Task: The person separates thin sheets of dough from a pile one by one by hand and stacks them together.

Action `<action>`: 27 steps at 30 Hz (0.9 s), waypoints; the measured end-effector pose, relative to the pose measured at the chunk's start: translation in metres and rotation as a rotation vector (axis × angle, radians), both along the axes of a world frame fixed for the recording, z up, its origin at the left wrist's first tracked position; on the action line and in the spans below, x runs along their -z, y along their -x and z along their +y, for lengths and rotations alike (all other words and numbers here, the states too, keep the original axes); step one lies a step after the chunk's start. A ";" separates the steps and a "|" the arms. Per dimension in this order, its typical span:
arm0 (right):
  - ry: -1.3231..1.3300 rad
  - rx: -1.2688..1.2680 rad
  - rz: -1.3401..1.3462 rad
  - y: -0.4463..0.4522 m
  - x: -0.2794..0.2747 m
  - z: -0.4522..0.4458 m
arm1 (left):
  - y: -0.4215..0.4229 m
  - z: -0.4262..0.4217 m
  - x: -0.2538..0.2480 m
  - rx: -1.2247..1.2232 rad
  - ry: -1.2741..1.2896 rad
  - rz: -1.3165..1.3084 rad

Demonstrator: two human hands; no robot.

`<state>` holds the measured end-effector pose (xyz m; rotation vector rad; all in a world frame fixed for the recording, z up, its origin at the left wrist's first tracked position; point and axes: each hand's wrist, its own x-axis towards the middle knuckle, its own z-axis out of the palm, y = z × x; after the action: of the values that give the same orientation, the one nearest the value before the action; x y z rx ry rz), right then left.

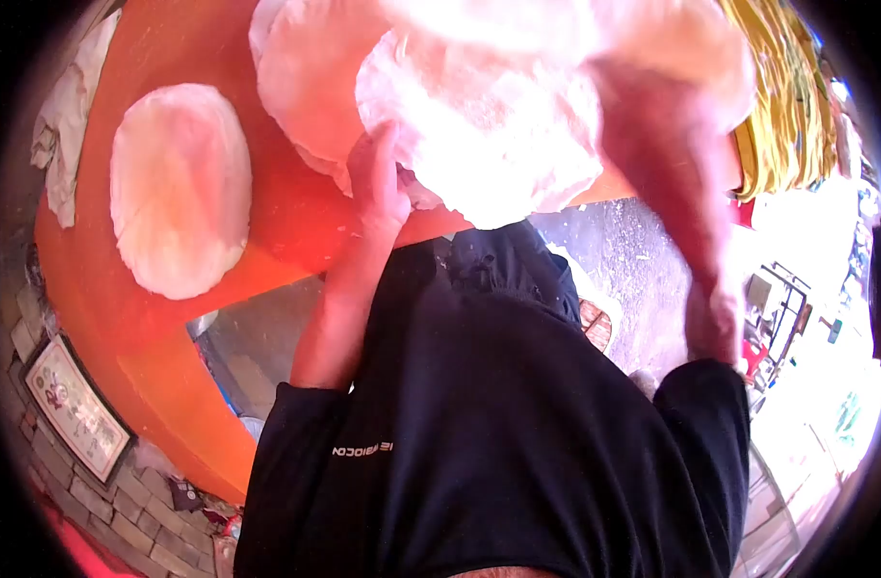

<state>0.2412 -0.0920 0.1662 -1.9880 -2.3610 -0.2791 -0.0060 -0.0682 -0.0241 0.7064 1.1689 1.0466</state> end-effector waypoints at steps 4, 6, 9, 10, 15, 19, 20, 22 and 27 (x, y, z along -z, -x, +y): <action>0.493 0.059 0.307 0.027 0.107 -0.022 | 0.014 -0.007 -0.009 -0.076 0.315 -0.107; 0.489 0.048 0.299 0.036 0.105 -0.024 | 0.016 -0.008 -0.018 -0.051 0.349 -0.202; 0.446 0.055 0.313 0.059 0.077 -0.035 | 0.021 -0.021 -0.028 0.095 0.345 -0.340; 0.398 0.056 0.319 0.065 0.072 -0.034 | 0.015 -0.024 -0.042 0.096 0.350 -0.390; 0.546 -0.039 0.457 0.084 0.119 -0.046 | 0.022 -0.032 -0.039 0.214 0.402 -0.456; 0.490 -0.046 0.469 0.095 0.102 -0.037 | 0.015 -0.035 -0.049 0.313 0.339 -0.545; 0.448 -0.064 0.549 0.101 0.098 -0.042 | 0.011 -0.036 -0.048 0.171 0.333 -0.587; 0.419 -0.082 0.700 0.109 0.087 -0.054 | 0.017 -0.032 -0.041 0.227 0.287 -0.503; 0.095 0.016 0.478 0.098 0.123 -0.063 | 0.012 -0.031 -0.043 0.302 0.326 -0.556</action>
<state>0.1430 -0.1549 0.0431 -1.8490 -2.0841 0.2842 -0.0181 -0.0989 0.0192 0.2897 0.6963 0.7073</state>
